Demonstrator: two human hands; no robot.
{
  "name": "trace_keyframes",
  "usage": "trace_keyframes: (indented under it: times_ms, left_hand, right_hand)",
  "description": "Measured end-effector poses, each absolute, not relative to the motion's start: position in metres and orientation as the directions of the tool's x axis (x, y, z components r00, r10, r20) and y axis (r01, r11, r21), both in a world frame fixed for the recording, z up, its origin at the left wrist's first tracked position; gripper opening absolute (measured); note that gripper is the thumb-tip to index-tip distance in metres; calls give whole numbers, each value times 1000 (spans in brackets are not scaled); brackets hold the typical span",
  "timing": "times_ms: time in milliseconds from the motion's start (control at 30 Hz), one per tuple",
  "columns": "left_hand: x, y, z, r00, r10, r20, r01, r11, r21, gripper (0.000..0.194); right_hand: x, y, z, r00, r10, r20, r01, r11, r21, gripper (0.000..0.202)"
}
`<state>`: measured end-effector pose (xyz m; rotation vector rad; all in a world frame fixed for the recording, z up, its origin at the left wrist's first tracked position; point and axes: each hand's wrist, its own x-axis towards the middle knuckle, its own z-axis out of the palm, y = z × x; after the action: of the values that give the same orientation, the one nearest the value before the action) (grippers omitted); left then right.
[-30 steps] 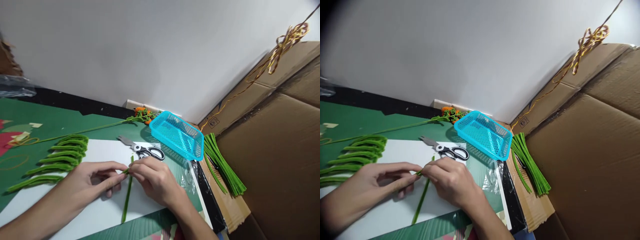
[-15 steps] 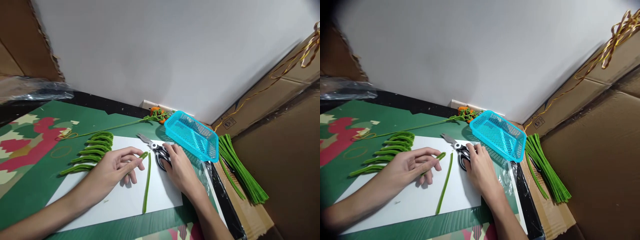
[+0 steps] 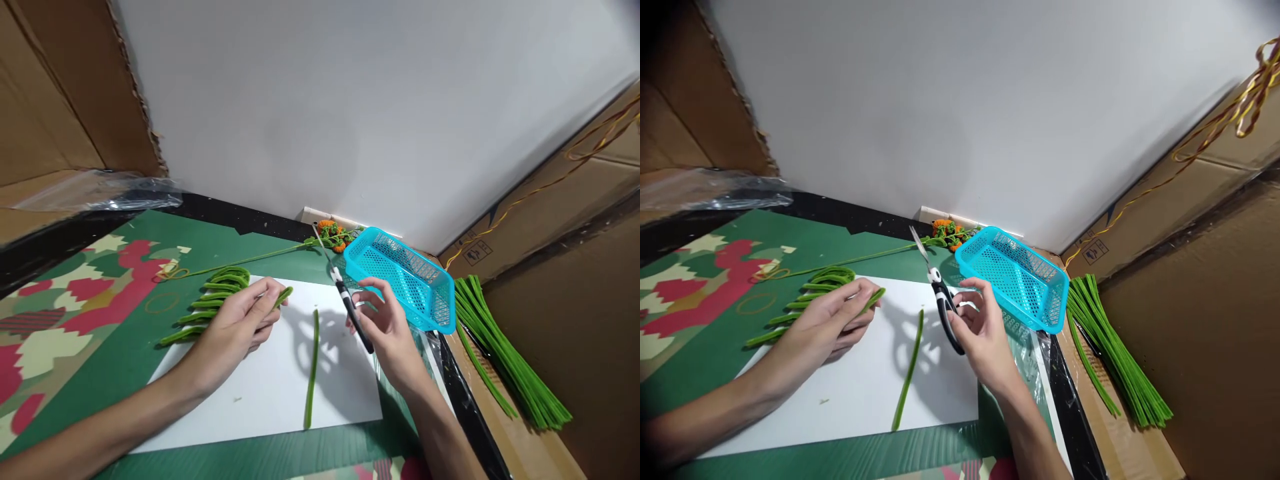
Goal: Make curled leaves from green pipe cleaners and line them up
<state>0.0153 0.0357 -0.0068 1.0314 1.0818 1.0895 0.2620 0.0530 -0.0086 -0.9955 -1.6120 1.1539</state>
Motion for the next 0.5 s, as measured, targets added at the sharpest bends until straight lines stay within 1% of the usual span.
trace_keyframes:
  times_ms: [67,167,200,300,367,500]
  left_hand:
    - [15,35,-5,139,977,-164,-147,184,972,46]
    - [16,33,-1,200,960,-198,-159,231,960,47]
    - [17,32,0,215,955,-206,-166,243,956,47]
    - [17,30,3,238,948,-212,-205,262,943,46]
    - [16,30,3,251,946,-205,-246,267,932,44]
    - [12,30,6,257,945,-203,-327,283,902,43]
  right_hand:
    - [261,51,-4,-356,923,148,7,161,-987,48]
    - [260,47,-3,-408,907,102,-152,43,-987,65]
    - [259,45,-3,-416,905,92,-195,10,-981,67]
    - [254,40,-4,-468,883,41,-259,-92,-962,59]
    - [252,38,-3,-494,869,21,-311,-154,-938,59]
    - [252,39,3,-527,849,35,-428,-230,-874,78]
